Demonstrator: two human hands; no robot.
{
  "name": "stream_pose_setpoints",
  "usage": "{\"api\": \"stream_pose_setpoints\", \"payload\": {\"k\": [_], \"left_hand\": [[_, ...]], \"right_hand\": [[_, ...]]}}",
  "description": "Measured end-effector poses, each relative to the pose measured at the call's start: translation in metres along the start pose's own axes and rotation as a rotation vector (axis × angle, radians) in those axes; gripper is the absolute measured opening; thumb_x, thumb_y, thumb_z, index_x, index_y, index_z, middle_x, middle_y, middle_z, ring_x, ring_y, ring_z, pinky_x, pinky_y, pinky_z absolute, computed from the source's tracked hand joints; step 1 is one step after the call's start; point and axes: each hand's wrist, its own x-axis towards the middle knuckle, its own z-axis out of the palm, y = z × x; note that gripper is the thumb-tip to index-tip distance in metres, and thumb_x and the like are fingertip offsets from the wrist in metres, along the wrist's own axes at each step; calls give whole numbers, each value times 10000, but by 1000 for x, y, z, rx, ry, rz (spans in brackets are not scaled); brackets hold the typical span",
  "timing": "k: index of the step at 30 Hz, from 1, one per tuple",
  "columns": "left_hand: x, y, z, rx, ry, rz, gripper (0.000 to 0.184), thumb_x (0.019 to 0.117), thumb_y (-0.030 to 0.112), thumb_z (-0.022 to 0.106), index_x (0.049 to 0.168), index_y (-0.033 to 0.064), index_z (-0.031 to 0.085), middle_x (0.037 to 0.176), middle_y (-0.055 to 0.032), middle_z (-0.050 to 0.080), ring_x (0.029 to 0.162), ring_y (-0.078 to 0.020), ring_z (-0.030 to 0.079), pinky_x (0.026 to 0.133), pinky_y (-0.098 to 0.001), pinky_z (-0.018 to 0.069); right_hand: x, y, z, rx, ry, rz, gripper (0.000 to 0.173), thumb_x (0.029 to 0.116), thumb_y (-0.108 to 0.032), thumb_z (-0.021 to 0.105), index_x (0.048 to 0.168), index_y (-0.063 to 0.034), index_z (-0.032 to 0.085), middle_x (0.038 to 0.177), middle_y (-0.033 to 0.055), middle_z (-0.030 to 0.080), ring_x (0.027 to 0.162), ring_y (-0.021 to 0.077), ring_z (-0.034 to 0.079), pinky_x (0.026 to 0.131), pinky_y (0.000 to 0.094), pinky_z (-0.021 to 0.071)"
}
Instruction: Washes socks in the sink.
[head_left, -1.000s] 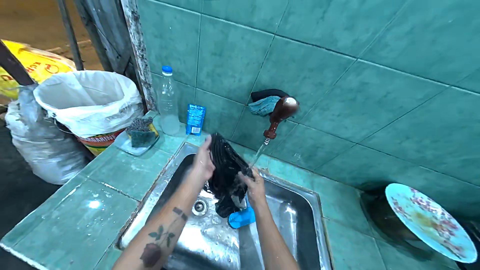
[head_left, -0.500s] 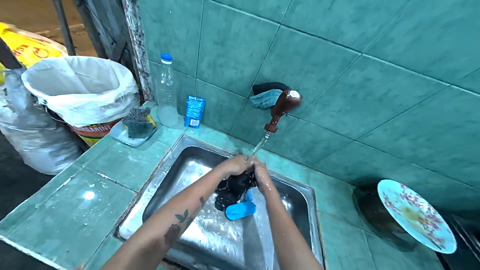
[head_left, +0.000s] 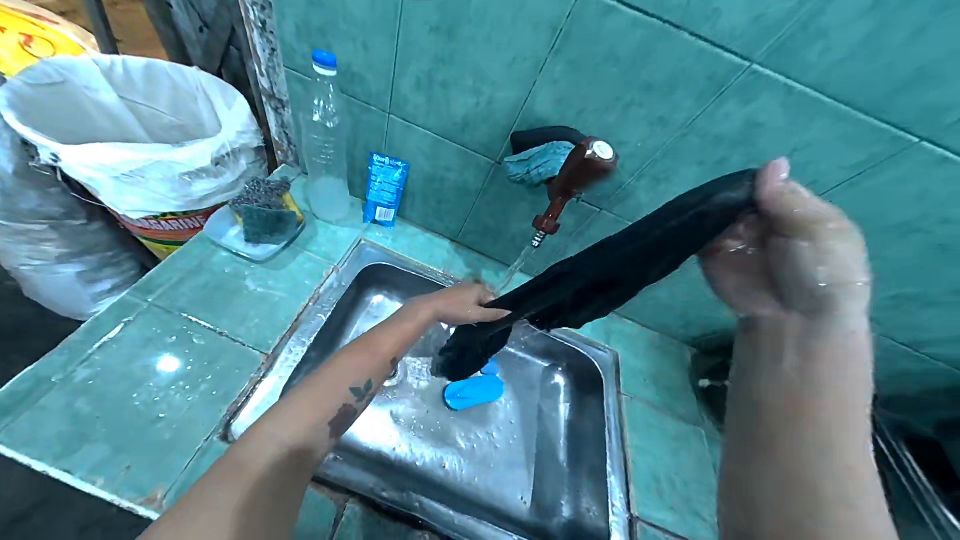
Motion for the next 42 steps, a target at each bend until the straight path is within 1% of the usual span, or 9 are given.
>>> {"api": "stream_pose_setpoints", "payload": {"k": [4, 9, 14, 19, 24, 28, 36, 40, 42], "left_hand": [[-7, 8, -42, 257, 44, 30, 479, 980, 469, 656, 1048, -1, 719, 984, -197, 717, 986, -355, 687, 923, -626, 502], [-36, 3, -88, 40, 259, 215, 283, 934, 295, 747, 1033, 30, 742, 974, -85, 730, 921, -146, 682, 895, -404, 558], [-65, 21, -126, 161, 332, 239, 229, 959, 292, 720, 959, 67, 765, 882, -20, 722, 810, -68, 656, 800, -317, 549], [-81, 28, -133, -17, 532, 384, 166, 974, 212, 687, 950, 54, 731, 867, 25, 689, 782, -1, 623, 747, -209, 531], [-62, -11, -84, 119, 348, 61, 462, 925, 244, 767, 1314, 25, 650, 1307, -203, 633, 1257, -323, 583, 1093, -518, 454], [-13, 12, 0, -115, 288, -9, 932, 801, 256, 889, 1545, 2, 387, 1480, -239, 512, 1365, -355, 512, 1148, -529, 416], [21, -7, 48, 15, 386, -216, 517, 897, 209, 778, 1344, 6, 617, 1215, -236, 677, 1178, -401, 625, 1041, -622, 443], [13, -35, 31, 93, 178, -417, 427, 872, 59, 720, 1290, 9, 646, 1276, -252, 644, 1235, -444, 587, 1013, -658, 463], [10, -12, 18, -72, 108, -451, 433, 936, 20, 630, 1359, -40, 557, 1303, -290, 609, 1212, -438, 598, 1014, -625, 469]], "right_hand": [[-6, 0, -13, 72, 19, 40, 365, 1109, -393, 348, 889, -250, 603, 757, -103, 643, 772, 23, 640, 816, 272, 560], [-1, 25, -37, -49, -22, 91, 114, 1027, -314, 550, 1112, -239, 559, 969, -88, 686, 922, 58, 677, 854, 316, 589], [1, 63, -44, -293, -5, 270, 92, 1064, -263, 529, 1087, -177, 552, 873, -53, 653, 722, 44, 642, 668, 251, 576], [-7, 90, -21, -300, 89, 21, 131, 1076, -323, 496, 1144, -213, 516, 973, -104, 609, 832, -2, 620, 765, 243, 560], [-8, 140, 27, -324, 80, 237, 352, 1107, -337, 417, 1314, -68, 509, 1095, 78, 627, 947, 139, 646, 841, 408, 574], [-17, 141, 79, -109, -11, 369, 296, 1118, -280, 397, 1298, -63, 488, 1082, 81, 607, 946, 152, 640, 843, 394, 572], [-10, 36, 29, 277, 262, -14, 174, 1129, -292, 368, 1164, -153, 467, 990, -11, 628, 945, 106, 662, 891, 343, 579], [-28, 89, -1, -22, 309, 118, 231, 1104, -286, 404, 1219, -103, 482, 1011, -21, 615, 917, 68, 638, 837, 320, 573], [-41, 131, 5, -406, 32, 304, 278, 1067, -187, 502, 1264, 4, 546, 1101, 113, 634, 971, 179, 646, 883, 415, 565]]}}
